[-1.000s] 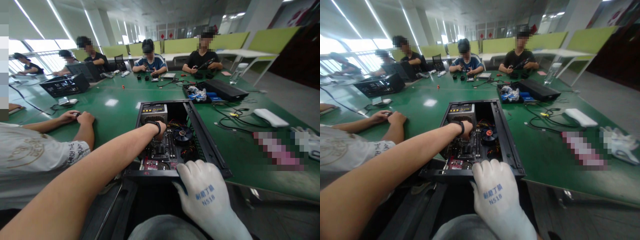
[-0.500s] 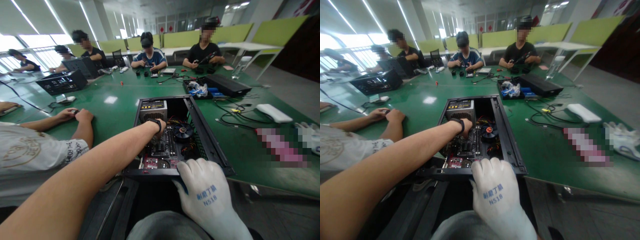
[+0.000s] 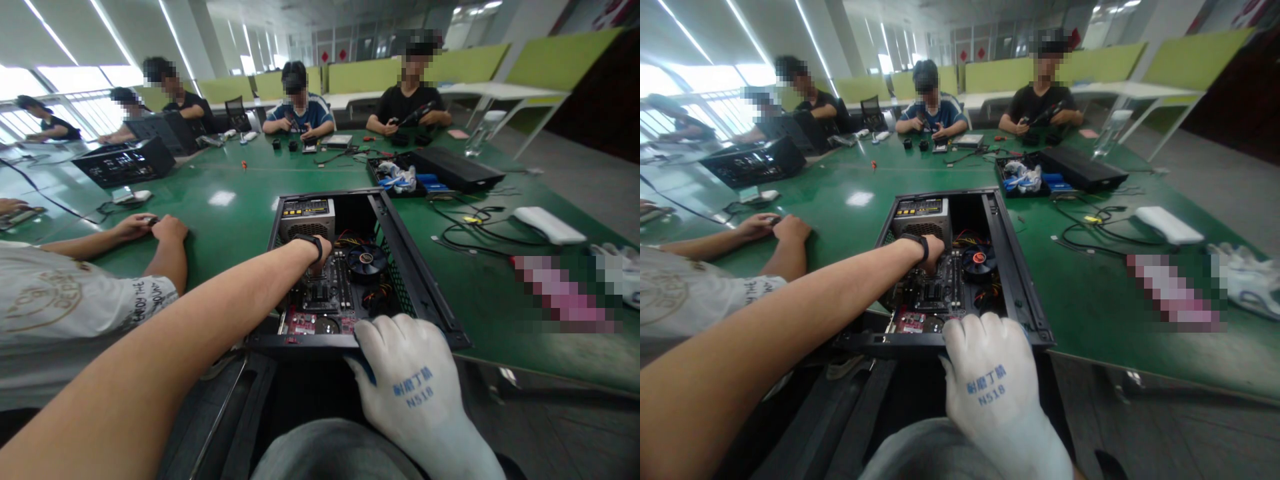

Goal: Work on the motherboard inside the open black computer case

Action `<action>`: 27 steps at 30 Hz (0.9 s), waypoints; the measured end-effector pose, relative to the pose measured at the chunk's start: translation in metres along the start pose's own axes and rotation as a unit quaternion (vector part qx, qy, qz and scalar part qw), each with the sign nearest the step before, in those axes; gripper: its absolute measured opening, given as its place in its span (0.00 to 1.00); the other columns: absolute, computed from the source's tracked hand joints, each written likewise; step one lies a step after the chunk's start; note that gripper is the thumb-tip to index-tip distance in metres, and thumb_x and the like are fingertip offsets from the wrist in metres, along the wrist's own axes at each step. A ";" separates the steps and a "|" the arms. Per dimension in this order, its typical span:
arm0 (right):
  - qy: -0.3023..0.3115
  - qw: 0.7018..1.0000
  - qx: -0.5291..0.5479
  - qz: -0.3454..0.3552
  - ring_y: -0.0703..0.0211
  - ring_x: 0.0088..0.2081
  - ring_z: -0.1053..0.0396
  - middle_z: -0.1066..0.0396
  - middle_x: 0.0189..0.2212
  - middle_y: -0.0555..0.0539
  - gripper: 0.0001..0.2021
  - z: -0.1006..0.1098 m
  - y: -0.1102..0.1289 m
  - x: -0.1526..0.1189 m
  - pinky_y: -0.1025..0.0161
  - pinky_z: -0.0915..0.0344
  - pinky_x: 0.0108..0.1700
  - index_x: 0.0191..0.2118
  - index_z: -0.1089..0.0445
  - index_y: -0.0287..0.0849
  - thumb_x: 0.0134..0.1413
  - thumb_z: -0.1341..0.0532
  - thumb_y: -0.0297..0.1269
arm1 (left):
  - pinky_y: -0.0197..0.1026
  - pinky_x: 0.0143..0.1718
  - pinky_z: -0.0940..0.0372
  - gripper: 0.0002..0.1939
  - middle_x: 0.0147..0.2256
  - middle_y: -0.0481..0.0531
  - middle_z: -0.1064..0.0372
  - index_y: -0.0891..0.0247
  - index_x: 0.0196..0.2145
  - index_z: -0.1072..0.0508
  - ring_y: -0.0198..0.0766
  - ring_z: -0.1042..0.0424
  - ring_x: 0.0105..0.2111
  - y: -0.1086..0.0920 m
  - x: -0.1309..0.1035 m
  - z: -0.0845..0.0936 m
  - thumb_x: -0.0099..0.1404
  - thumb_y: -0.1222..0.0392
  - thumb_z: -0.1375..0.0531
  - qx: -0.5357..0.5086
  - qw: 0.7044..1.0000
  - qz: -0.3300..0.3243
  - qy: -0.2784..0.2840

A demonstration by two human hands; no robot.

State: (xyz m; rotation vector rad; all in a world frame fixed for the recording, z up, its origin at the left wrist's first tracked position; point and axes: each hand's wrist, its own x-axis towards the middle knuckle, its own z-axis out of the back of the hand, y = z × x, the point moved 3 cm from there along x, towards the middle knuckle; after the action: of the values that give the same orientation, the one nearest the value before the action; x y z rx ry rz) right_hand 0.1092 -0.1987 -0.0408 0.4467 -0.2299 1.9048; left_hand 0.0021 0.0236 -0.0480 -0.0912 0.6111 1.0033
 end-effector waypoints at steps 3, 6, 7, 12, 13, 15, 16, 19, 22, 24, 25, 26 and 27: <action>-0.002 1.000 0.002 0.000 0.52 0.33 0.43 0.33 0.30 0.47 0.11 0.000 0.000 0.000 0.54 0.56 0.36 0.36 0.32 0.47 0.46 0.34 0.41 | 0.43 0.50 0.32 0.32 0.43 0.65 0.22 0.69 0.44 0.19 0.55 0.25 0.47 0.000 -0.001 0.001 0.40 0.53 0.25 -0.014 1.000 0.005 -0.002; 0.000 1.000 0.005 -0.003 0.52 0.33 0.43 0.33 0.30 0.47 0.11 0.001 0.000 0.001 0.54 0.56 0.36 0.36 0.32 0.47 0.46 0.34 0.41 | 0.42 0.51 0.33 0.34 0.45 0.64 0.23 0.70 0.47 0.20 0.54 0.25 0.48 0.000 -0.005 0.002 0.42 0.53 0.25 -0.001 1.000 0.010 0.004; -0.001 1.000 0.006 -0.003 0.52 0.33 0.43 0.33 0.30 0.47 0.11 0.002 0.001 0.001 0.54 0.56 0.35 0.36 0.32 0.47 0.46 0.34 0.41 | 0.42 0.51 0.33 0.35 0.46 0.65 0.23 0.71 0.48 0.21 0.54 0.26 0.48 -0.001 -0.006 0.002 0.42 0.53 0.25 0.004 1.000 0.012 0.005; -0.004 1.000 0.007 -0.002 0.52 0.33 0.43 0.34 0.30 0.48 0.11 0.002 0.001 0.001 0.55 0.56 0.36 0.36 0.32 0.47 0.45 0.33 0.41 | 0.41 0.53 0.35 0.33 0.44 0.64 0.22 0.70 0.46 0.19 0.54 0.26 0.48 -0.002 -0.007 0.004 0.41 0.54 0.25 -0.013 1.000 0.019 0.008; -0.003 1.000 0.007 -0.002 0.52 0.33 0.43 0.34 0.30 0.47 0.11 0.002 0.001 0.001 0.55 0.56 0.36 0.36 0.32 0.47 0.45 0.33 0.41 | 0.42 0.54 0.35 0.32 0.43 0.63 0.22 0.70 0.45 0.19 0.54 0.26 0.48 -0.001 -0.007 0.004 0.41 0.54 0.25 -0.020 1.000 0.021 0.010; -0.005 1.000 0.006 -0.003 0.52 0.33 0.44 0.34 0.30 0.47 0.10 0.002 0.001 0.001 0.55 0.56 0.36 0.36 0.32 0.47 0.46 0.34 0.40 | 0.44 0.53 0.35 0.31 0.42 0.64 0.22 0.70 0.45 0.19 0.55 0.25 0.48 -0.001 -0.006 0.004 0.42 0.53 0.25 -0.031 0.999 0.025 0.011; -0.008 1.000 0.005 -0.002 0.53 0.33 0.44 0.34 0.30 0.47 0.10 0.002 0.001 0.001 0.55 0.56 0.36 0.35 0.32 0.47 0.46 0.34 0.40 | 0.44 0.53 0.34 0.31 0.42 0.64 0.22 0.70 0.45 0.19 0.56 0.25 0.47 -0.001 -0.006 0.004 0.43 0.52 0.26 -0.032 0.999 0.026 0.011; -0.012 1.000 0.002 -0.001 0.52 0.33 0.43 0.33 0.29 0.47 0.10 0.003 0.002 0.001 0.55 0.56 0.36 0.35 0.32 0.46 0.45 0.34 0.40 | 0.45 0.52 0.33 0.31 0.43 0.66 0.22 0.72 0.44 0.19 0.57 0.25 0.47 -0.002 -0.007 0.005 0.43 0.52 0.26 -0.022 0.999 0.022 0.008; -0.012 1.000 0.000 0.002 0.52 0.33 0.43 0.34 0.29 0.47 0.11 0.003 0.002 0.001 0.55 0.56 0.36 0.36 0.31 0.46 0.45 0.34 0.40 | 0.46 0.52 0.33 0.31 0.44 0.67 0.23 0.73 0.44 0.19 0.57 0.25 0.47 -0.002 -0.007 0.004 0.43 0.53 0.25 -0.011 1.000 0.019 0.005; -0.010 1.000 -0.002 0.002 0.53 0.33 0.43 0.34 0.29 0.47 0.11 0.003 0.001 0.000 0.55 0.56 0.36 0.36 0.31 0.46 0.46 0.34 0.40 | 0.45 0.52 0.33 0.32 0.45 0.66 0.23 0.72 0.45 0.19 0.56 0.25 0.47 -0.001 -0.005 0.003 0.43 0.54 0.25 -0.009 1.000 0.017 0.005; -0.009 1.000 -0.003 0.002 0.53 0.33 0.43 0.33 0.29 0.47 0.11 0.003 0.001 0.000 0.55 0.56 0.36 0.36 0.31 0.46 0.46 0.34 0.40 | 0.45 0.53 0.33 0.32 0.45 0.65 0.23 0.71 0.46 0.20 0.56 0.25 0.48 -0.001 -0.004 0.002 0.42 0.55 0.25 -0.010 1.000 0.017 0.003; -0.007 1.000 -0.004 0.002 0.53 0.33 0.43 0.33 0.29 0.47 0.10 0.003 0.001 0.000 0.55 0.56 0.36 0.36 0.31 0.46 0.46 0.34 0.40 | 0.44 0.53 0.34 0.33 0.46 0.65 0.23 0.70 0.46 0.20 0.56 0.26 0.48 0.000 -0.003 0.001 0.42 0.55 0.25 -0.013 1.000 0.018 -0.001; -0.007 1.000 -0.005 0.001 0.53 0.33 0.43 0.33 0.30 0.47 0.10 0.003 0.001 0.000 0.55 0.56 0.36 0.36 0.32 0.46 0.46 0.34 0.40 | 0.44 0.54 0.34 0.33 0.46 0.65 0.23 0.70 0.46 0.20 0.56 0.26 0.49 0.000 -0.003 0.001 0.41 0.55 0.25 -0.017 1.000 0.018 -0.005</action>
State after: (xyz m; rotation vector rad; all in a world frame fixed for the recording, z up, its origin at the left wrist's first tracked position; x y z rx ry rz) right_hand 0.1086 -0.1999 -0.0379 0.4528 -0.2489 1.9028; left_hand 0.0012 0.0221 -0.0457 -0.1047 0.5880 1.0494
